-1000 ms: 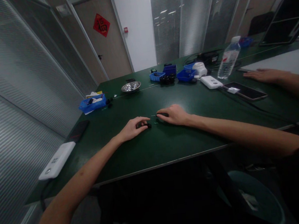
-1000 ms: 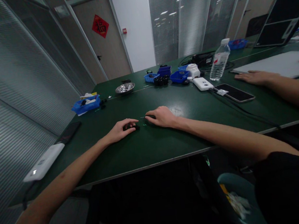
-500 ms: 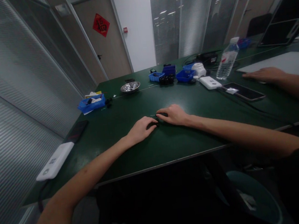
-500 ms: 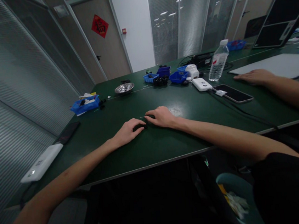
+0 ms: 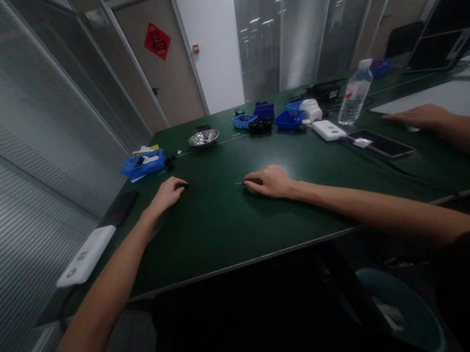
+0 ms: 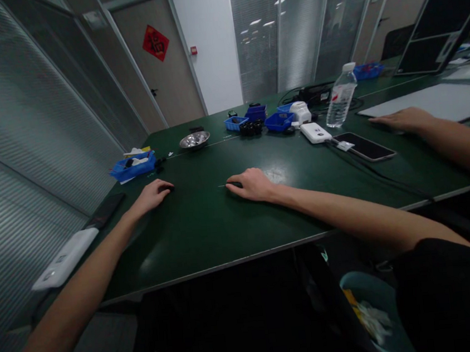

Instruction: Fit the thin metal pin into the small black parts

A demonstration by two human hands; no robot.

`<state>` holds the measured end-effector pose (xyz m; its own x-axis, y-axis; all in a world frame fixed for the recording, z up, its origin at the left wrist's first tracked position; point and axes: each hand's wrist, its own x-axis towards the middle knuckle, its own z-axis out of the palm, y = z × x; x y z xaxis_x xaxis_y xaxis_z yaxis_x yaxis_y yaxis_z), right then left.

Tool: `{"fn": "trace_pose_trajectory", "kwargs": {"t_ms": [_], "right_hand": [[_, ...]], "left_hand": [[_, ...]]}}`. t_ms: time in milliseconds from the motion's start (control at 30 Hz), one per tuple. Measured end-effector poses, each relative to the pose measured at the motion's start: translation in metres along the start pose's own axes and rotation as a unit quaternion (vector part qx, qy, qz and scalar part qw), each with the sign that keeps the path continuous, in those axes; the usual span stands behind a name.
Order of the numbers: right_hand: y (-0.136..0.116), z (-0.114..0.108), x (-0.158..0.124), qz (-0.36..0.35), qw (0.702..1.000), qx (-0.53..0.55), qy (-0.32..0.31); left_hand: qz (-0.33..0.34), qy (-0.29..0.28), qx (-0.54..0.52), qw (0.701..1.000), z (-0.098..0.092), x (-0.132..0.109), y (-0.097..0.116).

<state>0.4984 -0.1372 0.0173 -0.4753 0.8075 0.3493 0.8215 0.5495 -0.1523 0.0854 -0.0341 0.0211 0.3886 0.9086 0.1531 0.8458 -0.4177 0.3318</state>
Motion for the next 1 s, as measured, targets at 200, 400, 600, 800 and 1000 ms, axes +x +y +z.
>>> {"fn": "trace_pose_trajectory", "kwargs": {"t_ms": [200,400,600,800,1000], "right_hand": [[0.000,0.000,0.000,-0.004,1.000,0.011,-0.003],[0.000,0.000,-0.001,-0.009,1.000,0.001,-0.001],[0.000,0.000,0.000,-0.007,1.000,0.000,-0.007],[0.000,0.000,0.000,-0.005,1.000,-0.008,-0.010],[0.000,0.000,0.000,-0.009,1.000,-0.007,-0.008]], "left_hand": [[-0.119,0.069,0.061,0.989,-0.022,-0.010,-0.085],[-0.148,0.069,0.084,0.983,-0.032,-0.013,-0.097],[-0.155,0.058,0.122,0.979,-0.036,-0.011,-0.090],[-0.147,0.087,0.104,0.980,-0.036,-0.013,-0.094],[-0.133,0.099,0.090,0.982,-0.037,-0.014,-0.092]]}}
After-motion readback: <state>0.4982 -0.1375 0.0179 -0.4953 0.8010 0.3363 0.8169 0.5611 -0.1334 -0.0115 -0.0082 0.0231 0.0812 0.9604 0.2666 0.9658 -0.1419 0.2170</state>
